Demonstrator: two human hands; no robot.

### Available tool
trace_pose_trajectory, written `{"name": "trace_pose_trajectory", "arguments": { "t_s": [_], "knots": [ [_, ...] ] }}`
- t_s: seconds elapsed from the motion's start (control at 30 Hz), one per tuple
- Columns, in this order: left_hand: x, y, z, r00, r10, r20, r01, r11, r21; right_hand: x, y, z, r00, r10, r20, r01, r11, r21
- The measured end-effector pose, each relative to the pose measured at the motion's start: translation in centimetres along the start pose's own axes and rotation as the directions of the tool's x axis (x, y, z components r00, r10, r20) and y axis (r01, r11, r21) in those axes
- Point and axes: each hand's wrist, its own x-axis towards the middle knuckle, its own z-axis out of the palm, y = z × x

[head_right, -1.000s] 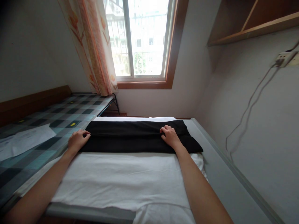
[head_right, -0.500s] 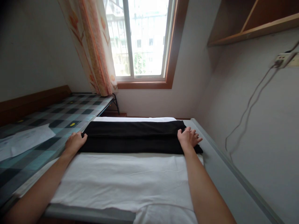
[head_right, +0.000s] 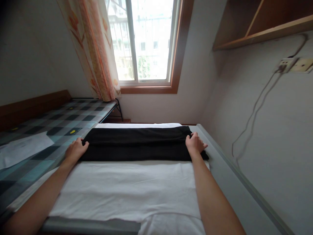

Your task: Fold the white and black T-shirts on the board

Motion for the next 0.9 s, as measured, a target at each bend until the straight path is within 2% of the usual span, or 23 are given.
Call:
{"name": "trace_pose_trajectory", "arguments": {
  "t_s": [0.07,0.13,0.23,0.3,0.33,0.4,0.47,0.53,0.8,0.9],
  "knots": [
    [0.1,-0.1,-0.1,1.000,-0.004,0.020,0.005,1.000,-0.003,-0.3,-0.1,-0.2,1.000,-0.016,-0.020,0.016,1.000,-0.022],
    [0.3,-0.2,-0.1,0.999,-0.009,0.047,0.008,1.000,0.008,-0.7,-0.4,-0.4,0.986,-0.116,-0.120,0.112,0.993,-0.037],
    [0.4,-0.2,-0.3,0.996,-0.015,0.083,0.013,1.000,0.026,-1.5,-1.6,-0.8,0.893,-0.382,-0.237,0.375,0.924,-0.075],
    [0.3,0.0,-0.6,0.994,-0.042,0.099,0.039,0.999,0.038,-2.0,-2.4,-0.5,0.823,-0.531,-0.202,0.517,0.847,-0.124],
    [0.2,0.1,-0.7,0.993,-0.062,0.104,0.058,0.997,0.044,-2.2,-2.8,-0.3,0.806,-0.572,-0.152,0.554,0.819,-0.148],
    [0.1,0.1,-1.0,0.988,-0.102,0.117,0.096,0.994,0.051,-2.4,-3.2,0.5,0.819,-0.574,0.012,0.566,0.805,-0.180],
    [0.0,0.1,-1.2,0.984,-0.114,0.135,0.108,0.993,0.046,-2.4,-3.3,1.3,0.846,-0.499,0.190,0.530,0.826,-0.193],
    [0.0,0.0,-1.4,0.983,-0.105,0.149,0.101,0.994,0.036,-2.2,-3.1,1.9,0.850,-0.438,0.293,0.502,0.842,-0.197],
    [-0.4,0.3,-1.8,0.995,-0.059,0.082,0.058,0.998,0.010,-2.3,-3.1,1.7,0.854,-0.435,0.284,0.498,0.841,-0.210],
    [0.0,0.1,-1.7,0.994,-0.057,0.097,0.060,0.998,-0.025,-2.4,-3.2,1.6,0.860,-0.423,0.284,0.486,0.849,-0.207]
  ]
}}
